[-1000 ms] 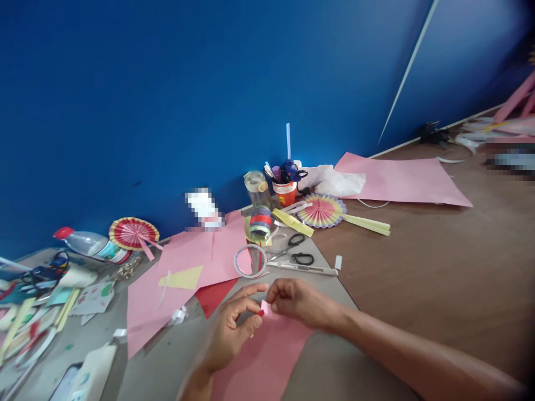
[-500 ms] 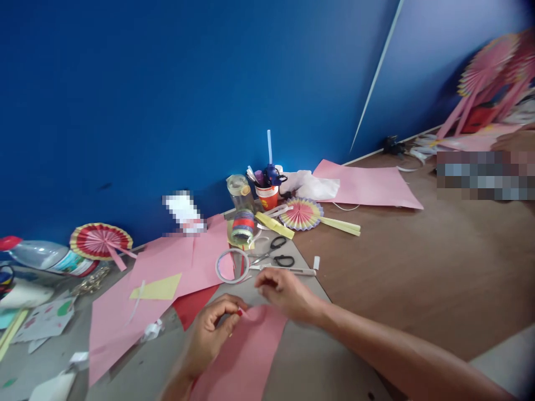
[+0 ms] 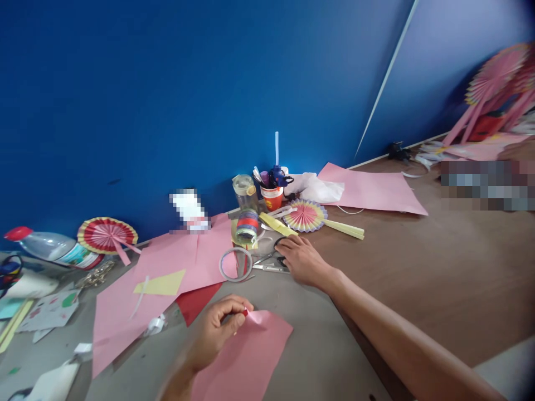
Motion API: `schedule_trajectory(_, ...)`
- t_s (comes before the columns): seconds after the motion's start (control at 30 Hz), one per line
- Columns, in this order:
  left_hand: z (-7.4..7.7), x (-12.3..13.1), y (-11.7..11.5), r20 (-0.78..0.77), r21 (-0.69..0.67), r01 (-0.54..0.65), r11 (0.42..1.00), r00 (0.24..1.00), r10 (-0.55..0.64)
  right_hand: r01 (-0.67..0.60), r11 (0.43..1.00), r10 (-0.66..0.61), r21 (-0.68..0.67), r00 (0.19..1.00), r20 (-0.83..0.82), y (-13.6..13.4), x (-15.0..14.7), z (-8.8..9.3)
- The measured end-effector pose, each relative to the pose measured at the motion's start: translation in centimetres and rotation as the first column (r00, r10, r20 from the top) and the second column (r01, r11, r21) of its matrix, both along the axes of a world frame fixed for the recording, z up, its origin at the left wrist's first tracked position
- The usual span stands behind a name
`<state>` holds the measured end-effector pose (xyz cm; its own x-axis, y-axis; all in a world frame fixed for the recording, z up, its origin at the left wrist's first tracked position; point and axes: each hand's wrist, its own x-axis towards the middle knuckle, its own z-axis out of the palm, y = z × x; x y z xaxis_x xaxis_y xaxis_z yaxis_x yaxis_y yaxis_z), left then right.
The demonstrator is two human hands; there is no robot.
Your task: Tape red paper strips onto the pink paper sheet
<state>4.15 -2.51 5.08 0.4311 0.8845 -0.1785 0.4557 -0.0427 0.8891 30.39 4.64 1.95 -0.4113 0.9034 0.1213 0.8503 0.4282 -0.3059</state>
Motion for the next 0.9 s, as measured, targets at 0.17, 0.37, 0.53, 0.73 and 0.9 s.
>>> schedule_trajectory(0.17, -0.1, 0.0, 0.0, -0.007, -0.024, -0.001, 1.000, 1.000, 0.001, 0.024, 1.000, -0.024, -0.003, 0.997, 0.072, 0.1, 1.0, 0.3)
schedule_trajectory(0.37, 0.1, 0.2, 0.0, -0.006, 0.006, -0.012, 1.000, 1.000, 0.012, 0.091, 0.996, -0.089, -0.008, 0.983, 0.161, 0.2, 2.2, 0.8)
schedule_trajectory(0.53, 0.4, 0.4, -0.1, 0.017, 0.012, -0.017, 1.000, 1.000, 0.017, 0.076, 0.997, -0.072, -0.020, 0.984, 0.164, 0.0, 3.3, 1.3)
schedule_trajectory(0.73, 0.6, 0.6, 0.0, 0.026, -0.020, -0.009, 1.000, 1.000, 0.010, 0.038, 0.994, -0.025, -0.098, 0.990, 0.137, -0.3, 3.8, 1.8)
schedule_trajectory(0.9, 0.4, 0.4, 0.0, 0.050, -0.035, -0.020, 0.999, 0.999, 0.022, -0.083, 0.977, 0.076, -0.197, 0.996, -0.042, 0.5, 4.3, 1.3)
